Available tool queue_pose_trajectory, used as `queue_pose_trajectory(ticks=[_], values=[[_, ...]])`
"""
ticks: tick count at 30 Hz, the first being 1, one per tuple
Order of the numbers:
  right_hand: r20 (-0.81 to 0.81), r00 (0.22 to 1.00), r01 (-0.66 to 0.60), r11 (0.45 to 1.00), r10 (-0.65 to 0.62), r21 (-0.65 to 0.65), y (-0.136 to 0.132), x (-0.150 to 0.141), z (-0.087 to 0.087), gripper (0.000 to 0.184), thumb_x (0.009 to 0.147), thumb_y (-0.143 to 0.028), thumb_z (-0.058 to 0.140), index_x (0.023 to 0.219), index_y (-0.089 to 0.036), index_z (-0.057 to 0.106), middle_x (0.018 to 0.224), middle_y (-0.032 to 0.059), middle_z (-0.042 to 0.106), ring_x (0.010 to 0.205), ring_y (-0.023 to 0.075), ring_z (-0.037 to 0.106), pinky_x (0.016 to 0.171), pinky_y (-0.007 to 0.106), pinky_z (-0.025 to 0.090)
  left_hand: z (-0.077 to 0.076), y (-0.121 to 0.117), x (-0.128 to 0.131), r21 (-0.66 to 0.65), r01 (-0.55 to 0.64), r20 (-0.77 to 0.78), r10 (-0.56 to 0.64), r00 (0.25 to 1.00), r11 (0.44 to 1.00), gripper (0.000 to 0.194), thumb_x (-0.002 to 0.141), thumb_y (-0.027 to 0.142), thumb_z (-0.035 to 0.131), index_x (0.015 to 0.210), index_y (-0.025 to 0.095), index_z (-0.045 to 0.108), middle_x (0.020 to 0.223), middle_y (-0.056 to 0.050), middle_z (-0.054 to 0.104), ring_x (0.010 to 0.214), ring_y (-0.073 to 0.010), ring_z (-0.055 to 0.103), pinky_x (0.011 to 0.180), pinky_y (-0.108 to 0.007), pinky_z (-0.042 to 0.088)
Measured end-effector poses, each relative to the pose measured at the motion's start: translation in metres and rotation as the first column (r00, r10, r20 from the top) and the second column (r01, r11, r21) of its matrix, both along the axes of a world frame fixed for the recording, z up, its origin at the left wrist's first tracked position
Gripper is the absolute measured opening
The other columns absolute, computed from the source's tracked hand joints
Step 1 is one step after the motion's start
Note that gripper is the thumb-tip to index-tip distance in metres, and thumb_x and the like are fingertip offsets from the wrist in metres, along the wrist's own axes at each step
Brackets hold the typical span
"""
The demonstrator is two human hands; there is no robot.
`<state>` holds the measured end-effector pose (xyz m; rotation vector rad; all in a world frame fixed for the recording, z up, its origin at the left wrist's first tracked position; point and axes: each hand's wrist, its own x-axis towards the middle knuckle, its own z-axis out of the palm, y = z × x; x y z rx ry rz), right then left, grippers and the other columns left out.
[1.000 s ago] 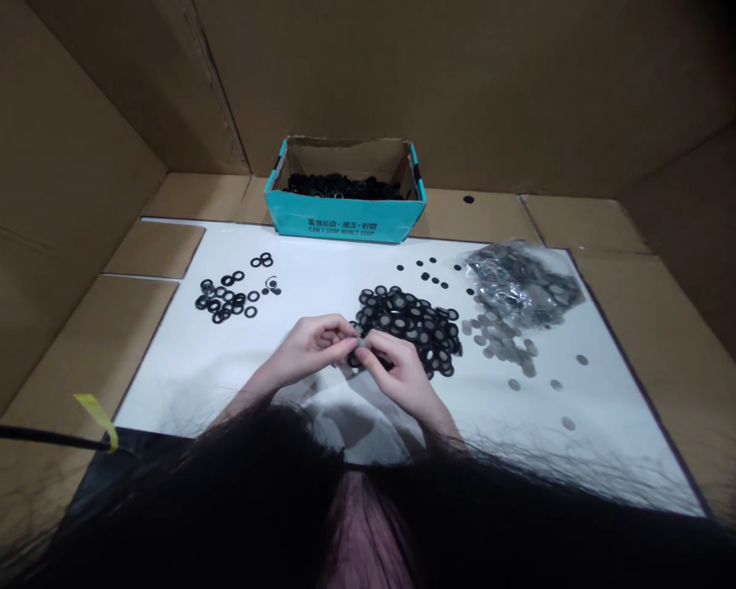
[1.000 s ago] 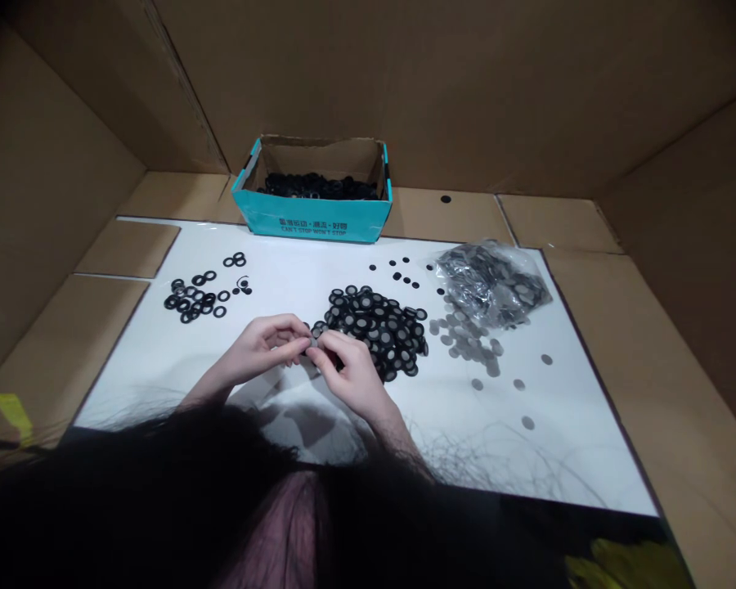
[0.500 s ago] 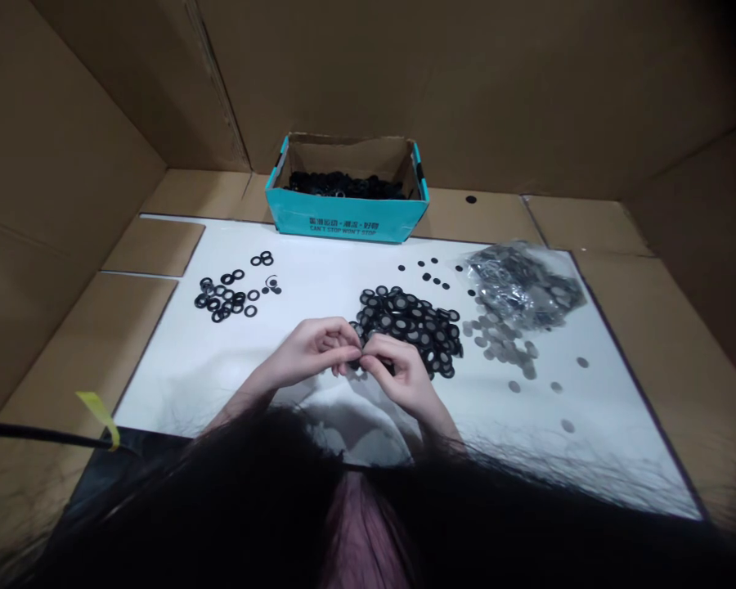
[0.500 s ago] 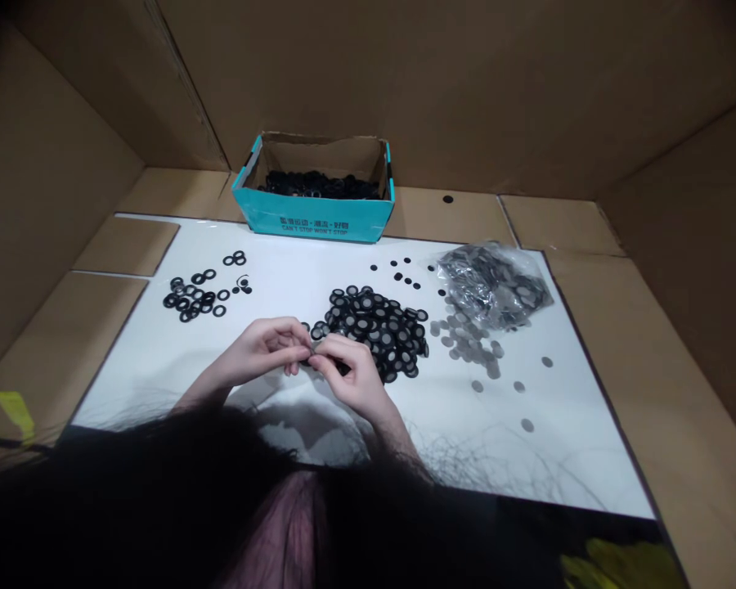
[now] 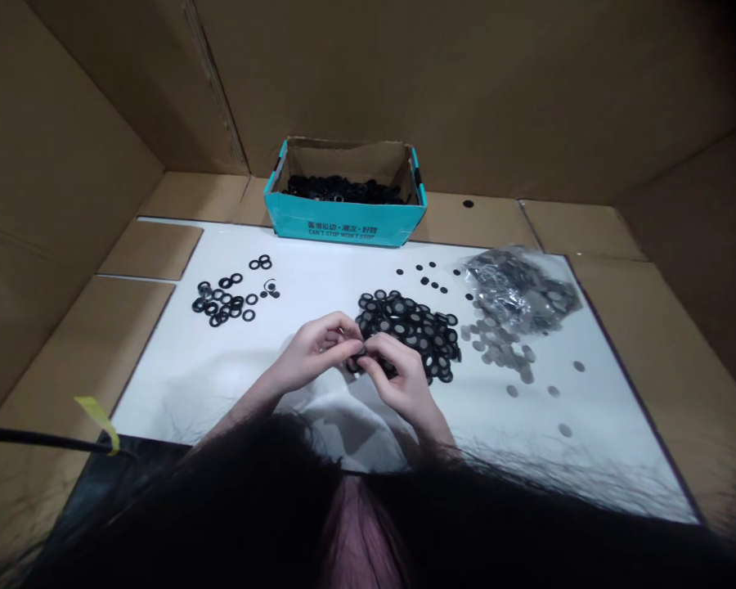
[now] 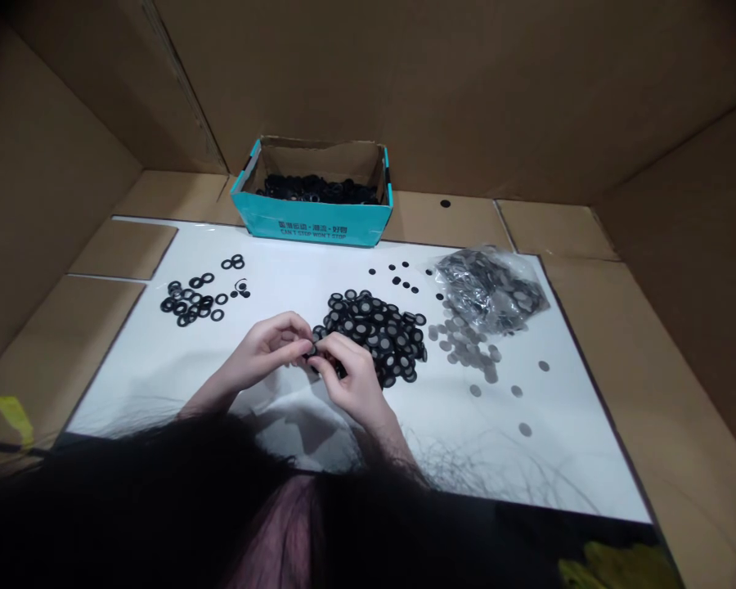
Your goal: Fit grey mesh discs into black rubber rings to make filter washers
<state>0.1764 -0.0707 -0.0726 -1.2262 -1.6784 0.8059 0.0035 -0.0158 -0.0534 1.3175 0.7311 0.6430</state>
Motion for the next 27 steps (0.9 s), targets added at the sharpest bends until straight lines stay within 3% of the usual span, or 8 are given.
queue_pose_trajectory(ticks=[9,17,27], values=[[-0.008,0.998,0.062,0.997,-0.062,0.040,-0.0004,-0.0022,0.0011,0.015,0.089,-0.020,0.053,0.075,-0.021,0.056,0.070,0.0008,0.058,0.064,0.0134,0.053,0.059,0.028,0.042,-0.0024,-0.0004,0.0028,-0.016,-0.062,0.039,0.062,0.997,0.998,0.025,0.084,0.036,0.067,0.089,0.013,0.058,0.093,-0.004,0.057,0.070,-0.0087,0.058,0.058,-0.018,0.049],[-0.005,0.996,0.086,0.994,-0.086,0.061,-0.0004,-0.0047,0.0031,0.014,0.091,-0.020,0.052,0.078,-0.021,0.057,0.072,0.0016,0.059,0.065,0.0137,0.054,0.058,0.028,0.043,-0.0026,-0.0046,0.0050,-0.012,-0.122,-0.004,0.122,0.992,0.992,0.027,0.082,0.033,0.069,0.096,0.012,0.060,0.074,0.000,0.061,0.059,-0.0090,0.060,0.060,-0.022,0.052],[0.008,0.996,0.092,0.989,-0.093,0.113,-0.0015,-0.0029,0.0012,0.012,0.088,-0.015,0.052,0.079,-0.021,0.055,0.072,0.0013,0.057,0.066,0.0145,0.053,0.060,0.029,0.042,0.0000,0.0026,-0.0038,-0.001,0.052,-0.062,-0.052,0.997,0.999,0.019,0.084,0.029,0.067,0.082,0.012,0.059,0.066,0.001,0.059,0.056,-0.0077,0.058,0.054,-0.018,0.047]])
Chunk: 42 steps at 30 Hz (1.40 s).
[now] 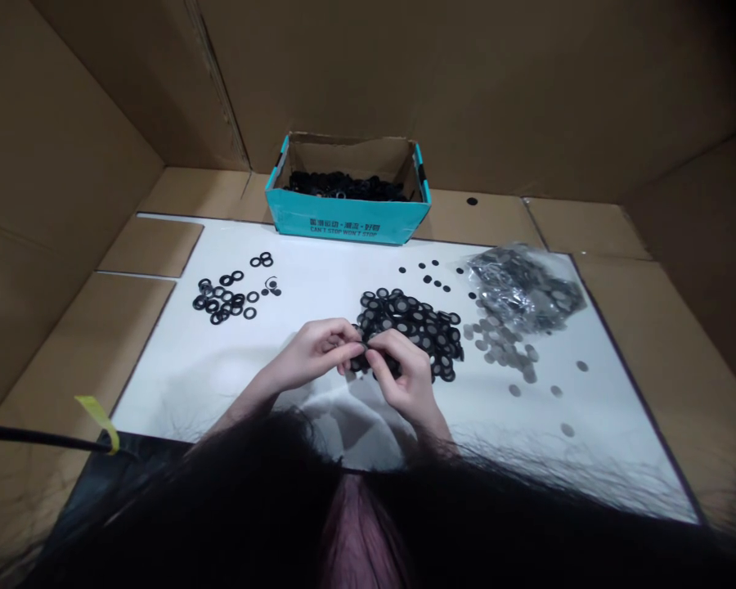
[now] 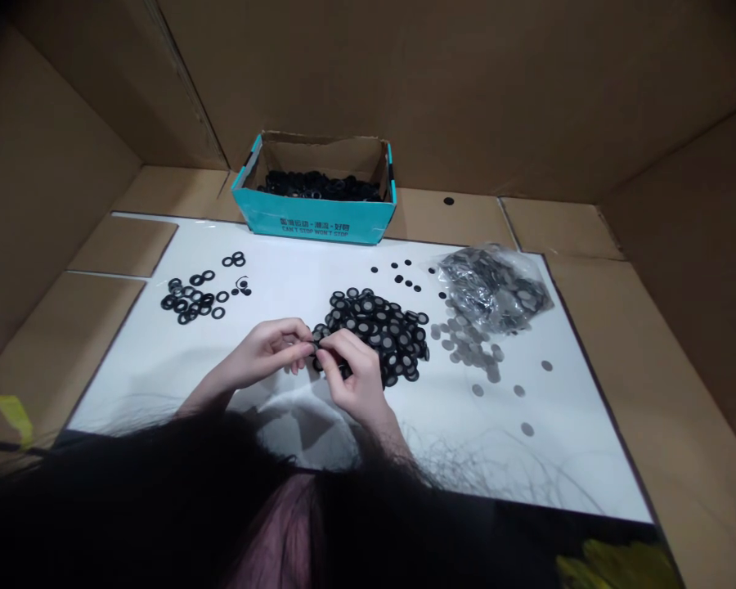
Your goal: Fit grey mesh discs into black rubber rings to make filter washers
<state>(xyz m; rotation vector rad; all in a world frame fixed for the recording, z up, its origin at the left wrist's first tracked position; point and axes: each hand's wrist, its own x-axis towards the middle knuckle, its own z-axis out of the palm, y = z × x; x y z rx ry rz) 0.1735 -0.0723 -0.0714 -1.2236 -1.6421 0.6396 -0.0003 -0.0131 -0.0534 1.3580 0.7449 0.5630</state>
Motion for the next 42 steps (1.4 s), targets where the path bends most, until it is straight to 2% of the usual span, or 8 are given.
queue_pose_trajectory(ticks=[3,12,17,29,35,38,42], values=[[-0.007,1.000,-0.005,1.000,0.005,0.002,0.000,0.003,0.002,0.012,0.087,-0.016,0.054,0.077,-0.021,0.056,0.070,0.0006,0.057,0.065,0.0143,0.052,0.058,0.029,0.040,0.001,-0.001,-0.001,-0.004,0.028,0.002,-0.028,1.000,1.000,0.019,0.085,0.029,0.066,0.083,0.012,0.059,0.063,0.002,0.059,0.054,-0.0076,0.058,0.052,-0.017,0.046],[-0.017,0.999,-0.029,1.000,0.029,0.005,0.001,0.004,0.005,0.014,0.088,-0.014,0.053,0.076,-0.020,0.052,0.068,-0.0006,0.052,0.063,0.0128,0.048,0.056,0.028,0.035,0.002,-0.006,0.007,-0.016,-0.071,0.012,0.071,0.997,0.997,0.023,0.084,0.033,0.064,0.078,0.013,0.054,0.061,0.004,0.056,0.049,-0.0057,0.054,0.047,-0.016,0.044],[-0.023,0.999,-0.042,0.999,0.041,-0.007,0.001,0.004,0.004,0.015,0.089,-0.015,0.053,0.076,-0.021,0.051,0.068,-0.0008,0.051,0.063,0.0127,0.048,0.056,0.028,0.036,0.002,-0.008,0.009,-0.007,-0.088,0.006,0.088,0.996,0.996,0.023,0.086,0.033,0.063,0.078,0.013,0.054,0.060,0.004,0.054,0.048,-0.0051,0.052,0.044,-0.014,0.042],[-0.006,1.000,-0.011,1.000,0.011,-0.018,-0.002,0.002,0.003,0.013,0.090,-0.016,0.052,0.078,-0.020,0.050,0.069,-0.0004,0.050,0.064,0.0128,0.048,0.057,0.027,0.037,-0.001,-0.003,-0.003,0.019,0.078,-0.041,-0.077,0.996,0.997,0.024,0.089,0.034,0.062,0.083,0.013,0.056,0.058,0.004,0.058,0.050,-0.0065,0.058,0.049,-0.015,0.045],[0.085,0.984,-0.150,0.984,0.158,-0.100,0.002,0.010,0.009,0.016,0.089,-0.017,0.055,0.073,-0.019,0.052,0.065,-0.0017,0.051,0.060,0.0111,0.047,0.056,0.026,0.038,-0.003,0.000,-0.008,0.011,0.145,-0.071,-0.144,0.987,0.989,0.019,0.088,0.031,0.063,0.086,0.013,0.057,0.064,0.000,0.066,0.058,-0.0096,0.065,0.057,-0.017,0.051],[0.106,0.975,-0.185,0.976,0.197,-0.114,0.005,0.012,0.010,0.024,0.090,-0.018,0.053,0.067,-0.019,0.048,0.064,-0.0020,0.048,0.059,0.0105,0.046,0.055,0.025,0.036,-0.003,-0.002,-0.004,-0.010,0.100,-0.068,-0.101,0.993,0.995,0.017,0.086,0.027,0.066,0.086,0.013,0.058,0.060,0.001,0.064,0.054,-0.0092,0.064,0.055,-0.017,0.050],[0.077,0.988,-0.129,0.990,0.134,-0.058,0.005,0.011,0.007,0.026,0.093,-0.017,0.048,0.068,-0.020,0.047,0.063,-0.0022,0.048,0.058,0.0100,0.046,0.054,0.025,0.035,-0.002,-0.008,0.006,-0.048,0.000,-0.038,-0.002,0.999,0.999,0.019,0.084,0.028,0.067,0.086,0.012,0.057,0.058,0.003,0.060,0.049,-0.0069,0.059,0.051,-0.015,0.047]])
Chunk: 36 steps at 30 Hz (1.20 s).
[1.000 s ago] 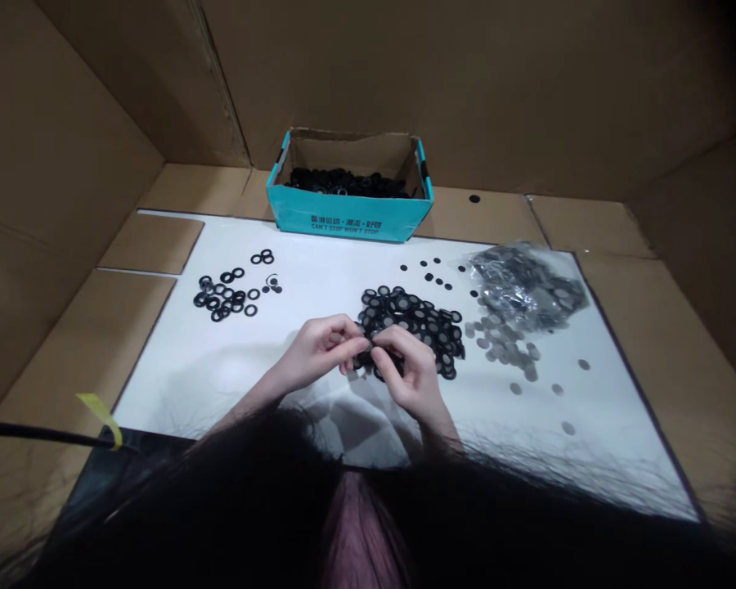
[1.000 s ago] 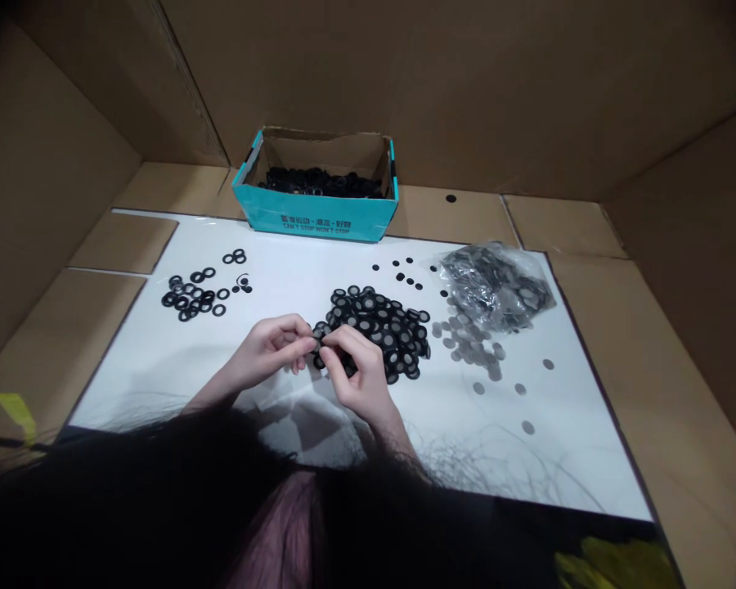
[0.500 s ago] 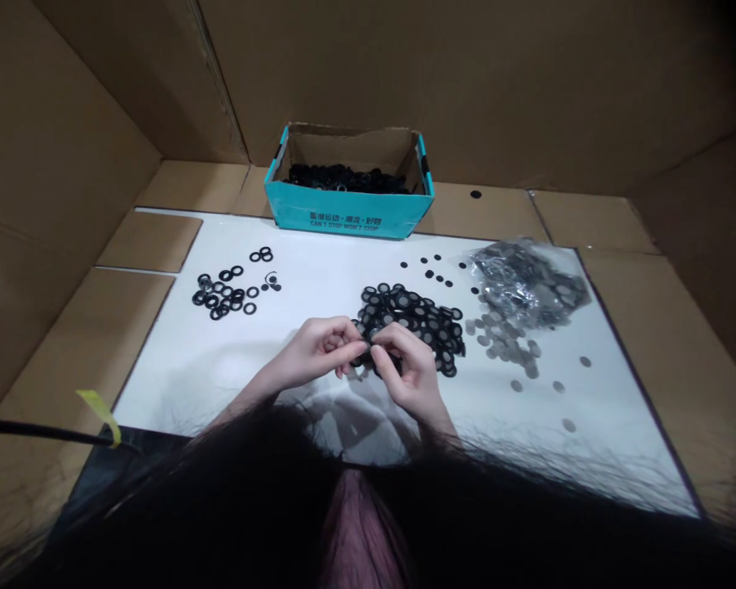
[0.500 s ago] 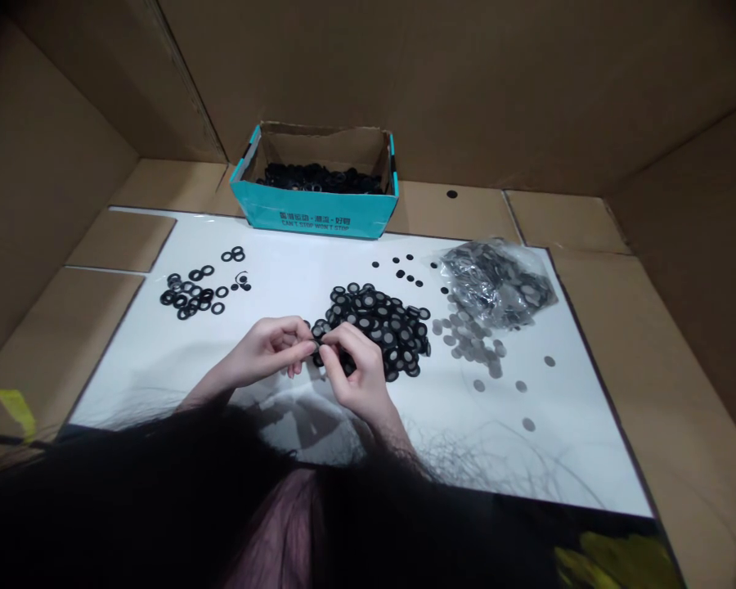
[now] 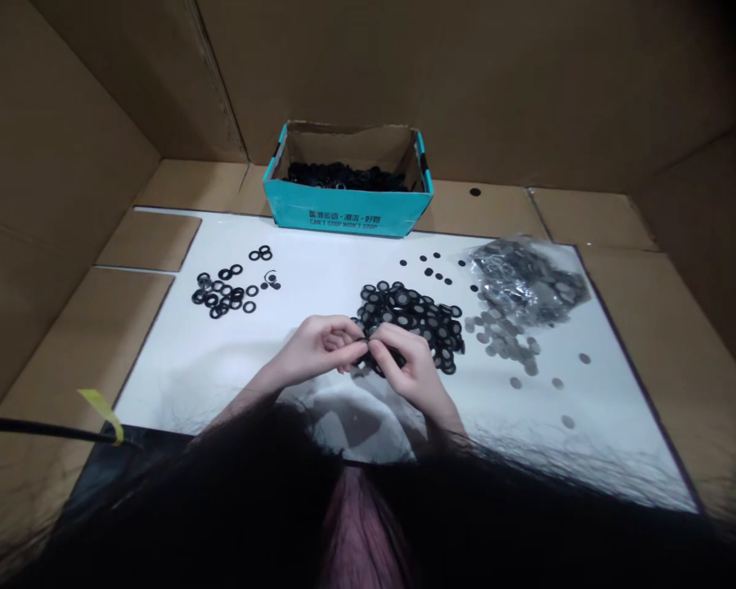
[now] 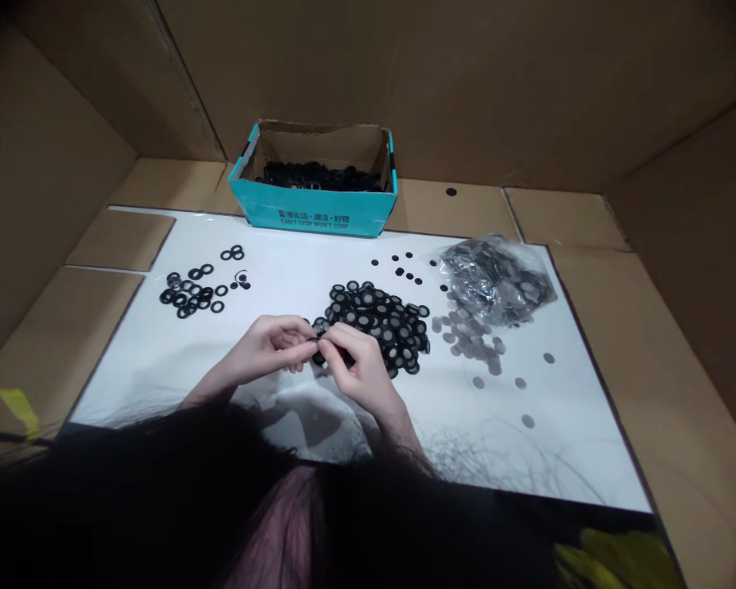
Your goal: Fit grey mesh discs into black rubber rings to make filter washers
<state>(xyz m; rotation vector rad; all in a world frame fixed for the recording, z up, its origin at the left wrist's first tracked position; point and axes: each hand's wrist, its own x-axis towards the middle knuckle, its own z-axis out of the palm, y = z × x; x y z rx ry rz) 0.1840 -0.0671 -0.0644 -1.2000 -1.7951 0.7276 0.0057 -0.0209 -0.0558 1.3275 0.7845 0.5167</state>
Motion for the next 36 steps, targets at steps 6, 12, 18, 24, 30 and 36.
queue_pose_trajectory(ticks=[6,12,18,24,30,36], values=[[-0.072,0.981,0.187,0.975,-0.179,0.118,-0.005,-0.012,-0.007,0.024,0.091,-0.013,0.049,0.068,-0.020,0.047,0.063,-0.0012,0.048,0.059,0.0115,0.045,0.056,0.027,0.036,0.004,-0.004,0.005,-0.065,0.028,0.057,-0.024,0.998,0.997,0.030,0.087,0.042,0.062,0.086,0.013,0.054,0.066,-0.002,0.066,0.055,-0.0107,0.065,0.056,-0.020,0.055],[-0.030,0.994,0.110,0.985,-0.107,0.136,-0.004,-0.011,-0.002,0.021,0.089,-0.013,0.051,0.069,-0.020,0.050,0.063,-0.0005,0.052,0.061,0.0124,0.048,0.060,0.029,0.038,0.012,0.007,-0.006,-0.061,0.102,-0.004,-0.103,0.995,0.993,0.023,0.081,0.031,0.070,0.082,0.011,0.058,0.055,0.001,0.062,0.046,-0.0084,0.060,0.047,-0.016,0.048],[0.029,0.999,-0.022,0.997,0.020,0.071,0.002,0.000,0.003,0.022,0.091,-0.017,0.050,0.069,-0.020,0.050,0.063,-0.0007,0.050,0.062,0.0127,0.047,0.059,0.028,0.039,0.009,0.005,-0.005,-0.009,0.060,-0.017,-0.060,0.998,0.998,0.018,0.080,0.026,0.071,0.080,0.011,0.060,0.055,0.005,0.057,0.048,-0.0050,0.056,0.048,-0.013,0.043],[-0.042,0.993,0.114,0.987,-0.110,0.112,-0.001,-0.008,-0.003,0.026,0.093,-0.018,0.047,0.067,-0.021,0.048,0.062,-0.0004,0.050,0.059,0.0127,0.048,0.056,0.029,0.038,0.007,-0.002,0.002,-0.033,0.047,0.049,-0.045,0.998,0.998,0.023,0.089,0.035,0.060,0.087,0.013,0.053,0.067,-0.001,0.066,0.056,-0.0092,0.064,0.056,-0.019,0.053],[-0.081,0.975,0.216,0.964,-0.205,0.156,-0.004,-0.018,-0.003,0.022,0.090,-0.015,0.050,0.068,-0.021,0.050,0.065,0.0014,0.055,0.062,0.0141,0.050,0.060,0.030,0.040,0.018,0.006,-0.002,-0.023,0.081,0.005,-0.080,0.997,0.996,0.018,0.080,0.023,0.068,0.078,0.013,0.054,0.052,0.003,0.059,0.043,-0.0076,0.056,0.043,-0.016,0.045],[-0.084,0.981,0.182,0.976,-0.173,0.116,-0.001,-0.013,-0.001,0.024,0.091,-0.017,0.049,0.067,-0.020,0.050,0.063,0.0002,0.053,0.060,0.0131,0.049,0.056,0.029,0.038,0.014,0.004,0.001,0.028,-0.050,0.040,0.049,0.998,0.998,0.019,0.083,0.027,0.067,0.081,0.012,0.056,0.059,0.004,0.057,0.050,-0.0039,0.054,0.048,-0.013,0.043]])
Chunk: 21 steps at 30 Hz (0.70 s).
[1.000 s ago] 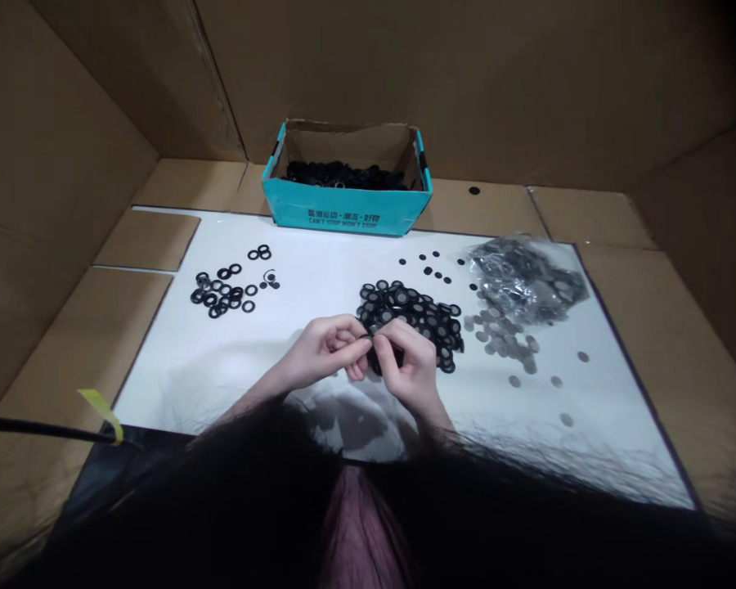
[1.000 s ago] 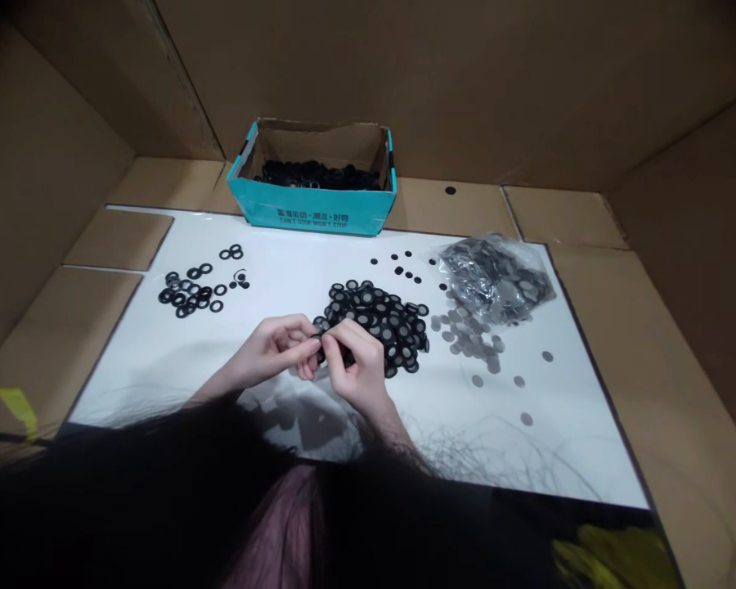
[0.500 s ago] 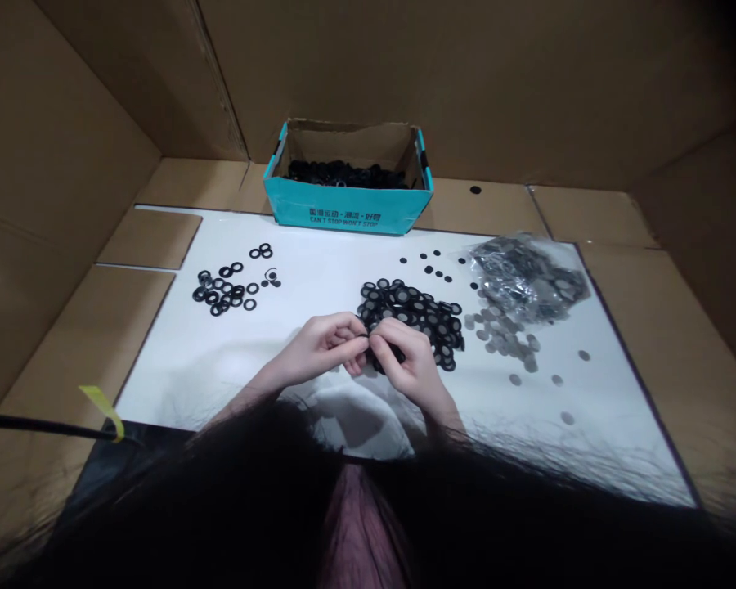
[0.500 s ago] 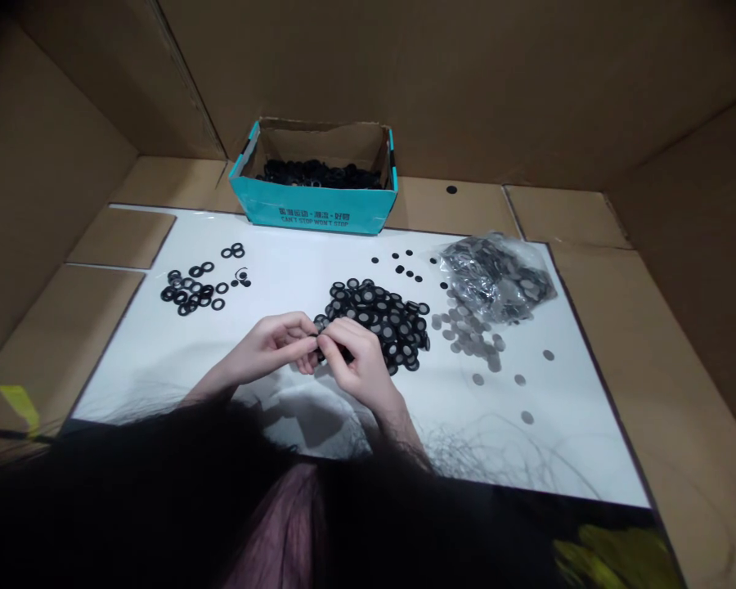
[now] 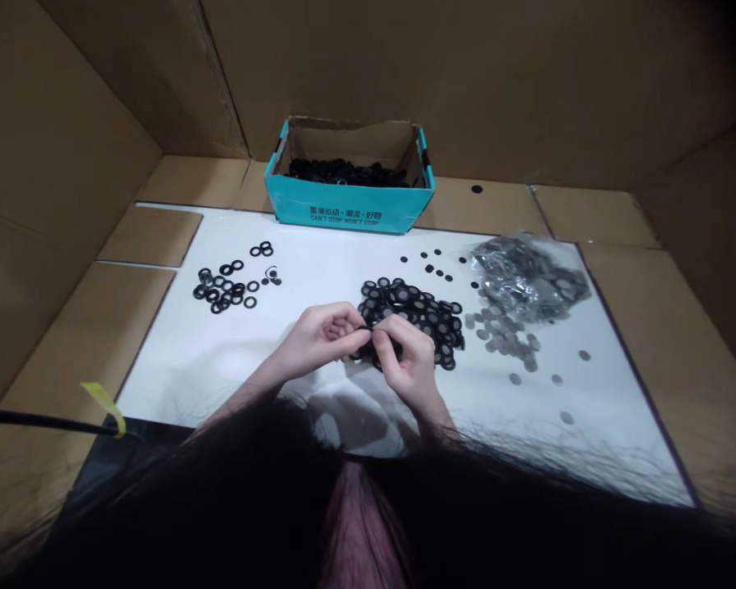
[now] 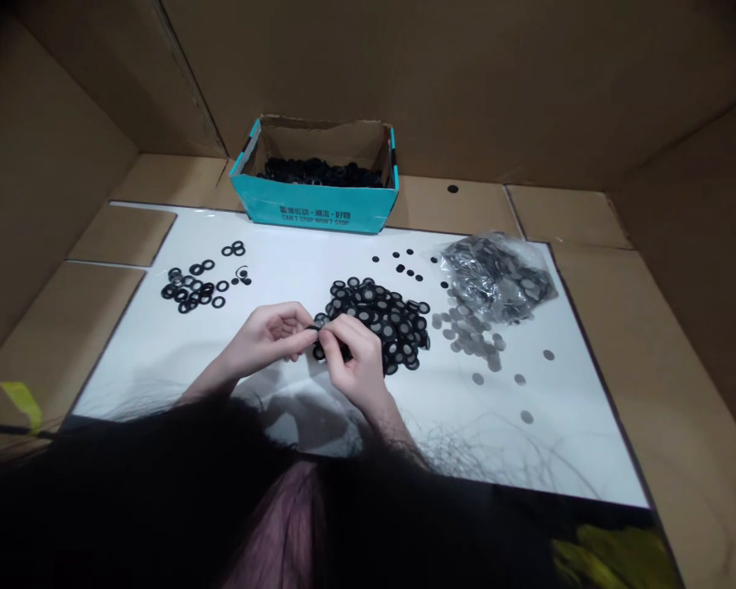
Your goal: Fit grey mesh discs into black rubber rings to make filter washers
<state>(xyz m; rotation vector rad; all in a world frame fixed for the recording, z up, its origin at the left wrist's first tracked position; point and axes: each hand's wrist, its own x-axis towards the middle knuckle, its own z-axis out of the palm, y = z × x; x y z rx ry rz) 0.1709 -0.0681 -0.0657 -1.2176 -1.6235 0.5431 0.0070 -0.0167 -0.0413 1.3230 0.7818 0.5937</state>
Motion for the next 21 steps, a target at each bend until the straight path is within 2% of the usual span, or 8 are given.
queue_pose_trajectory(ticks=[4,10,14,19,21], values=[[-0.038,0.999,0.031,1.000,-0.031,-0.001,-0.002,0.000,-0.003,0.024,0.092,-0.017,0.048,0.069,-0.020,0.049,0.064,0.0001,0.052,0.061,0.0130,0.049,0.056,0.029,0.037,-0.003,-0.005,0.004,-0.010,0.002,0.040,-0.001,0.999,1.000,0.021,0.087,0.032,0.063,0.085,0.013,0.054,0.064,0.000,0.064,0.052,-0.0070,0.060,0.052,-0.017,0.050],[-0.053,0.995,0.080,0.997,-0.078,0.024,-0.004,-0.004,-0.001,0.023,0.092,-0.018,0.047,0.069,-0.021,0.050,0.063,0.0006,0.052,0.061,0.0141,0.049,0.055,0.030,0.037,0.000,-0.004,0.002,-0.025,0.025,0.027,-0.025,0.999,0.999,0.024,0.084,0.033,0.066,0.081,0.013,0.053,0.059,0.001,0.062,0.047,-0.0068,0.057,0.048,-0.017,0.048],[-0.014,0.996,0.092,0.995,-0.091,0.037,-0.005,-0.007,-0.001,0.022,0.091,-0.017,0.048,0.069,-0.021,0.050,0.064,0.0009,0.052,0.061,0.0145,0.049,0.057,0.031,0.037,0.003,0.000,-0.001,0.003,0.053,-0.035,-0.053,0.998,0.999,0.020,0.079,0.027,0.068,0.078,0.013,0.054,0.054,0.003,0.057,0.044,-0.0064,0.053,0.042,-0.015,0.042],[0.080,0.996,-0.051,0.999,0.050,0.010,-0.002,0.000,0.004,0.023,0.089,-0.016,0.051,0.066,-0.021,0.049,0.061,0.0003,0.051,0.060,0.0140,0.046,0.059,0.031,0.037,0.002,0.004,-0.005,0.077,0.080,-0.087,-0.073,0.993,0.994,0.010,0.073,0.016,0.070,0.073,0.011,0.061,0.054,0.006,0.052,0.049,-0.0037,0.047,0.047,-0.014,0.036],[0.105,0.989,-0.100,0.995,0.100,-0.011,0.001,0.004,0.005,0.024,0.088,-0.016,0.052,0.065,-0.021,0.048,0.060,-0.0002,0.050,0.059,0.0138,0.046,0.059,0.031,0.037,0.000,0.003,-0.005,0.093,0.084,-0.087,-0.076,0.993,0.992,0.010,0.074,0.018,0.069,0.075,0.011,0.062,0.057,0.005,0.052,0.052,-0.0040,0.048,0.050,-0.014,0.037]])
